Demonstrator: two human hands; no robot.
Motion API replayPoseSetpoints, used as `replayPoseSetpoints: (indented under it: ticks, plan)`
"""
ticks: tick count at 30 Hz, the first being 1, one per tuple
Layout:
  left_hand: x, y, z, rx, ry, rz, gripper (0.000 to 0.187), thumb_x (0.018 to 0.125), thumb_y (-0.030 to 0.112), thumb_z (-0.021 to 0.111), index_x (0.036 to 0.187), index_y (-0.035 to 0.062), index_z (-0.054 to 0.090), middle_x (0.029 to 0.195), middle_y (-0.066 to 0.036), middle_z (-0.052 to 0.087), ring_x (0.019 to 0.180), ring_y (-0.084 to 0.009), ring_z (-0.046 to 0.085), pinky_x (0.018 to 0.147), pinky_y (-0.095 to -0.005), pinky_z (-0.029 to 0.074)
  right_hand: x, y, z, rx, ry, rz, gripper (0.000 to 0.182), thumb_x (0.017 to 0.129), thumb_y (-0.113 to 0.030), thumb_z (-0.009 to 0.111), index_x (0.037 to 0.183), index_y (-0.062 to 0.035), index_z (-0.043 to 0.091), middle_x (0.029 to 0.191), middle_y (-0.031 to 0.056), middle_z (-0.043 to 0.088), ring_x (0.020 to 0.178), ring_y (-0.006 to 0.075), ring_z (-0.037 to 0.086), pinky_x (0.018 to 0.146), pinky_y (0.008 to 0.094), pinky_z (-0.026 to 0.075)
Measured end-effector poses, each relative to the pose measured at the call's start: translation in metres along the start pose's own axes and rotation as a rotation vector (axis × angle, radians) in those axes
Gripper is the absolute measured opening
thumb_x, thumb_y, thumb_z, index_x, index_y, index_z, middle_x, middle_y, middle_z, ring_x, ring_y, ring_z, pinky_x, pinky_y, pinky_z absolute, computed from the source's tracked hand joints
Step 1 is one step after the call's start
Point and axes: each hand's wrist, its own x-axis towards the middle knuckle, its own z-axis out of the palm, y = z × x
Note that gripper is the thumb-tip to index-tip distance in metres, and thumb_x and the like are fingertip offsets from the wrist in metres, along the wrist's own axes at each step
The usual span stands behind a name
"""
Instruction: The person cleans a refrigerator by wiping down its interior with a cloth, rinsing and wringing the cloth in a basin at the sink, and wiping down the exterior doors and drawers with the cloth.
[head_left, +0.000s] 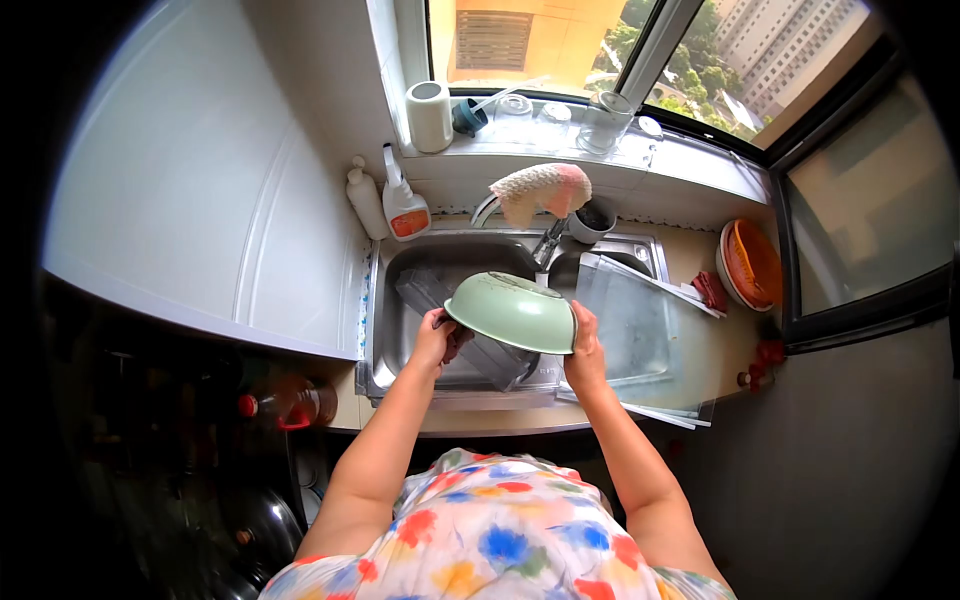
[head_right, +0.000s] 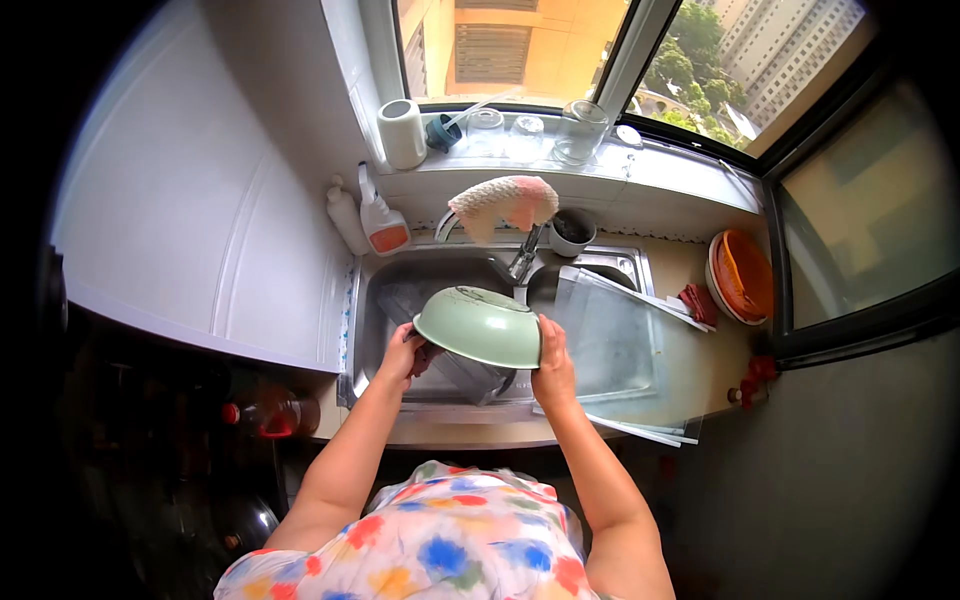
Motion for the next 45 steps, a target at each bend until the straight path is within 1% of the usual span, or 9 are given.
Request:
replayPoseSetpoints:
  ticks: [5,6,9,11,12,17,24,32,45]
  plan:
    - [-0.010,0.003,0.054,-0.116,-0.155,0.067,0.032,0.091,0.009,0.045,0.123,0.0083,0.040,0.105,-0.015,0.059,0.079,-0.0204,0.064,0.050,-0.0250,0.048,-0.030,0.023,-0.002,0.090,0.212,0.194,0.062,0.080,0.007,0.053,0.134,-0.0103,0.028,0.119,0.0217,0.047,0.095,0.0409,0.058,0.077,0.0465,0.049]
    - [-0.016,0.015,0.070,0.042,-0.187,0.093,0.039,0.092,0.013,0.046,0.131,0.0099,0.037,0.117,-0.010,0.054,0.096,-0.0201,0.060,0.070,-0.0281,0.052,-0.040,0.033,0.000,0.264,0.202,0.374,0.059,0.082,0.007,0.050,0.134,-0.0089,0.027,0.120,0.0205,0.048,0.096,0.0370,0.059,0.073,0.0428,0.053]
    - [-0.018,0.027,0.134,-0.051,-0.361,0.173,0.050,0.093,0.017,0.050,0.139,0.0118,0.031,0.128,-0.009,0.046,0.111,-0.0188,0.051,0.090,-0.0304,0.045,-0.044,0.012,-0.021,0.856,0.278,0.908,0.040,0.082,0.000,0.046,0.121,0.0011,0.039,0.108,0.0176,0.054,0.090,0.0303,0.062,0.068,0.0420,0.060]
    - [-0.010,0.027,0.171,0.075,-0.540,0.258,0.062,0.094,0.023,0.049,0.147,0.0126,0.019,0.148,-0.013,0.026,0.137,-0.0215,0.024,0.110,-0.0338,0.020,-0.054,0.018,-0.035,1.110,0.240,1.042,0.031,0.081,-0.003,0.047,0.111,0.0063,0.047,0.100,0.0172,0.057,0.086,0.0291,0.062,0.068,0.0440,0.060]
    - [-0.007,0.024,0.186,0.129,-0.604,0.262,0.061,0.094,0.023,0.050,0.147,0.0108,0.020,0.148,-0.014,0.026,0.136,-0.0212,0.025,0.110,-0.0319,0.020,-0.056,0.017,-0.046,1.160,0.247,1.104,0.022,0.082,-0.006,0.047,0.097,0.0093,0.052,0.091,0.0156,0.059,0.082,0.0285,0.063,0.071,0.0438,0.059]
    - [-0.002,0.011,0.230,0.249,-0.680,0.271,0.050,0.095,0.024,0.050,0.140,0.0070,0.036,0.137,-0.009,0.041,0.125,-0.0165,0.039,0.104,-0.0285,0.030,-0.055,0.055,-0.088,1.297,0.347,1.100,0.024,0.085,-0.009,0.047,0.100,0.0085,0.051,0.094,0.0182,0.061,0.084,0.0323,0.065,0.074,0.0453,0.057]
    - [0.035,-0.006,0.235,0.330,-0.356,0.294,0.028,0.093,0.020,0.050,0.116,0.0063,0.056,0.117,-0.004,0.056,0.113,-0.0140,0.047,0.101,-0.0297,0.030,0.016,0.181,-0.118,1.345,0.478,1.141,0.031,0.090,-0.020,0.047,0.109,0.0047,0.051,0.096,0.0186,0.062,0.084,0.0332,0.064,0.076,0.0478,0.055]
    - [0.064,-0.026,0.239,0.304,-0.191,0.235,0.025,0.093,0.019,0.051,0.113,0.0057,0.057,0.111,-0.003,0.058,0.108,-0.0130,0.048,0.098,-0.0281,0.034,0.088,0.301,-0.103,1.317,0.465,1.186,0.033,0.093,-0.026,0.049,0.112,0.0010,0.049,0.095,0.0169,0.061,0.079,0.0324,0.064,0.067,0.0464,0.057]
    - [0.067,-0.025,0.249,0.295,-0.068,0.175,0.025,0.093,0.018,0.051,0.113,0.0042,0.057,0.112,-0.006,0.058,0.108,-0.0153,0.051,0.098,-0.0299,0.036,0.096,0.329,-0.081,1.566,0.546,1.188,0.030,0.092,-0.024,0.057,0.110,0.0001,0.053,0.104,0.0135,0.062,0.091,0.0312,0.064,0.079,0.0412,0.056]
